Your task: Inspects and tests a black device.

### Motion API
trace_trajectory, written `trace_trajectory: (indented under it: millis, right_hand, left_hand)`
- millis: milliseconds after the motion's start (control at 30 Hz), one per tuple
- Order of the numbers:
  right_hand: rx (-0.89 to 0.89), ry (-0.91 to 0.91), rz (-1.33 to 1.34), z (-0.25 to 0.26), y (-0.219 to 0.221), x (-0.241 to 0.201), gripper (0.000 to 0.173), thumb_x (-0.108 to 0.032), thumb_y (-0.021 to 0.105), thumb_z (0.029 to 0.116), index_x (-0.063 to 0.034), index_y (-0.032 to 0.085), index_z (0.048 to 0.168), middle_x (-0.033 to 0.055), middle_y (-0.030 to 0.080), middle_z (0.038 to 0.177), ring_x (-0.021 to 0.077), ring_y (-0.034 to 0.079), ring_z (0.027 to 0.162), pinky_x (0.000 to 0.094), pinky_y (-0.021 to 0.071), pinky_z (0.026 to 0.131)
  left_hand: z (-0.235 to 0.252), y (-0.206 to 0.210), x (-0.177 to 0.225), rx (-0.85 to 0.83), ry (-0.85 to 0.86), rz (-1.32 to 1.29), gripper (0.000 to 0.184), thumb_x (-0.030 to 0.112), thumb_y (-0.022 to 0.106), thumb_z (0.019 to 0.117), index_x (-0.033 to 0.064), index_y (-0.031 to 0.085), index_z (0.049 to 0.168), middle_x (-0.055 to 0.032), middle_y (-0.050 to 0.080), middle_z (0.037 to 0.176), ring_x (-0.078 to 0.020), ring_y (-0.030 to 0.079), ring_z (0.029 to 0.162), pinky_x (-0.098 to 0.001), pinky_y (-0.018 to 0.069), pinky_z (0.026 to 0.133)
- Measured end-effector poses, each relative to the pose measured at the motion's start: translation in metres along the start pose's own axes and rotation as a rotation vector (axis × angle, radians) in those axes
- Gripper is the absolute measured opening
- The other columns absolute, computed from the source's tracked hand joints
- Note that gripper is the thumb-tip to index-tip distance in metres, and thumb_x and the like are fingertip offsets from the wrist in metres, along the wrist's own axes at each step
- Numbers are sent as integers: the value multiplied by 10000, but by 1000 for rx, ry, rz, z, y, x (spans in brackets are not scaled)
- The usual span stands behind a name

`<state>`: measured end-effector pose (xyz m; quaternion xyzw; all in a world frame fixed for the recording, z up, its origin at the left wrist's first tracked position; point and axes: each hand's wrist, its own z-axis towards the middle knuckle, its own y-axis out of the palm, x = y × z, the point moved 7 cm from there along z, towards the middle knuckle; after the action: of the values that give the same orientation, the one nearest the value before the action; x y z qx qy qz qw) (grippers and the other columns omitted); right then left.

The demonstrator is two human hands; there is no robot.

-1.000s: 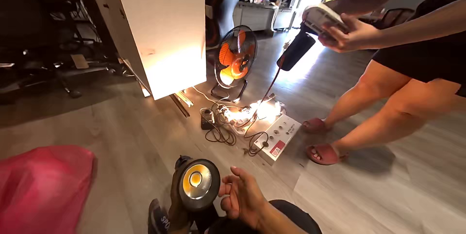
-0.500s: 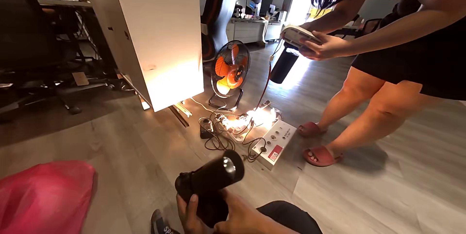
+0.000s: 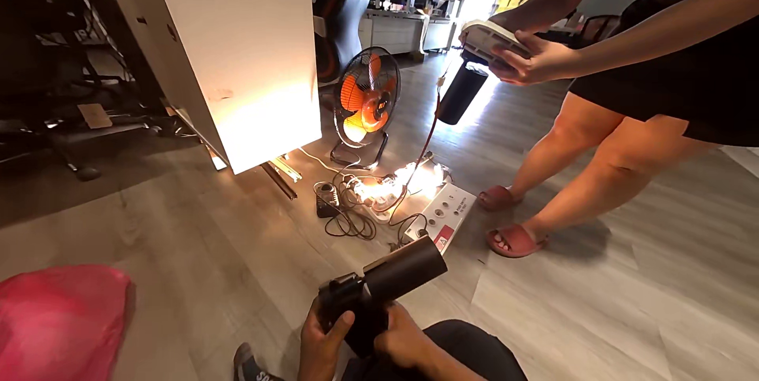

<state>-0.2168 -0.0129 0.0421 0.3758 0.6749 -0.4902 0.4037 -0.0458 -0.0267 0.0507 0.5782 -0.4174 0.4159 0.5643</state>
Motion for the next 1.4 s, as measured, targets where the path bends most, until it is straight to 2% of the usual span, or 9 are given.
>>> trace_trajectory:
  millis: [133, 233, 333, 433, 567, 733, 867, 1033, 1400]
  right_hand:
    - [43, 22, 47, 1, 0, 5, 632, -17, 725, 630, -68, 652, 1256, 65, 712, 1166, 145, 672, 1100, 429, 565, 955]
    - [27, 16, 29, 0, 4, 2, 640, -5, 730, 625, -64, 652, 1257, 76, 710, 1168, 154, 668, 1106, 434, 557, 959]
    - [-56, -13, 18, 0, 13, 2, 637, -20, 744, 637, -63, 648, 1265, 78, 715, 1161, 161, 672, 1103, 448, 560, 952]
    - [-128, -22, 34, -1, 24, 4, 614, -16, 762, 638, -49, 656, 1242, 83, 721, 1136, 165, 681, 1071, 454, 562, 930]
    - [-151, -18, 90, -4, 29, 1, 686, 16, 781, 642, -51, 623, 1306, 69, 705, 1206, 131, 656, 1132, 403, 547, 984]
    - [-233, -127, 22, -5, 33, 0, 628, -288, 784, 896, -16, 543, 1407, 125, 665, 1298, 159, 624, 1222, 399, 485, 1089]
    - [-206, -131, -93, -5, 32, -2, 587, -294, 769, 915, -12, 565, 1387, 165, 654, 1309, 212, 612, 1251, 430, 462, 1110]
    - [-197, -122, -144, -1, 35, 5, 637, -321, 769, 914, -32, 532, 1430, 162, 623, 1368, 216, 575, 1308, 432, 436, 1143]
    - [-191, -235, -154, -10, 31, -7, 690, -417, 732, 937, -36, 491, 1459, 170, 639, 1338, 233, 610, 1266, 475, 474, 1100]
  left_hand:
    - [1, 2, 0, -49, -17, 22, 798, 303, 876, 704, -44, 510, 1321, -74, 721, 1090, -111, 708, 991, -276, 599, 882]
    - [-2, 6, 2, -23, 49, 33, 964, 564, 874, 689, -63, 492, 1314, -45, 708, 1096, -56, 687, 992, -241, 583, 896]
    - [-10, 8, -1, 138, 145, 83, 1125, 810, 675, 745, -122, 438, 1330, -50, 661, 1140, 32, 633, 1025, -172, 534, 936]
    - [-11, 3, -4, 299, 199, 112, 1116, 874, 510, 803, -138, 488, 1273, -50, 662, 1102, 66, 621, 1006, -147, 525, 925]
    - [-10, -3, -2, 279, 285, 82, 1093, 863, 457, 830, -142, 494, 1258, -43, 671, 1098, 47, 627, 1042, -177, 530, 956]
    - [-9, -4, -4, 188, 238, 68, 1033, 811, 402, 912, -128, 437, 1340, -80, 645, 1190, 10, 618, 1100, -209, 521, 995]
    - [0, -6, -3, 80, 194, -10, 753, 495, 355, 1006, -96, 342, 1473, -114, 620, 1288, -51, 614, 1143, -243, 504, 1011]
    - [4, -10, -3, 22, 198, 22, 740, 403, 316, 1003, -59, 190, 1567, -166, 593, 1394, -145, 623, 1218, -320, 511, 1036]
    - [-1, -13, -5, 235, 146, 98, 749, 544, 254, 1056, -70, 376, 1467, -175, 537, 1381, -87, 551, 1234, -267, 455, 1070]
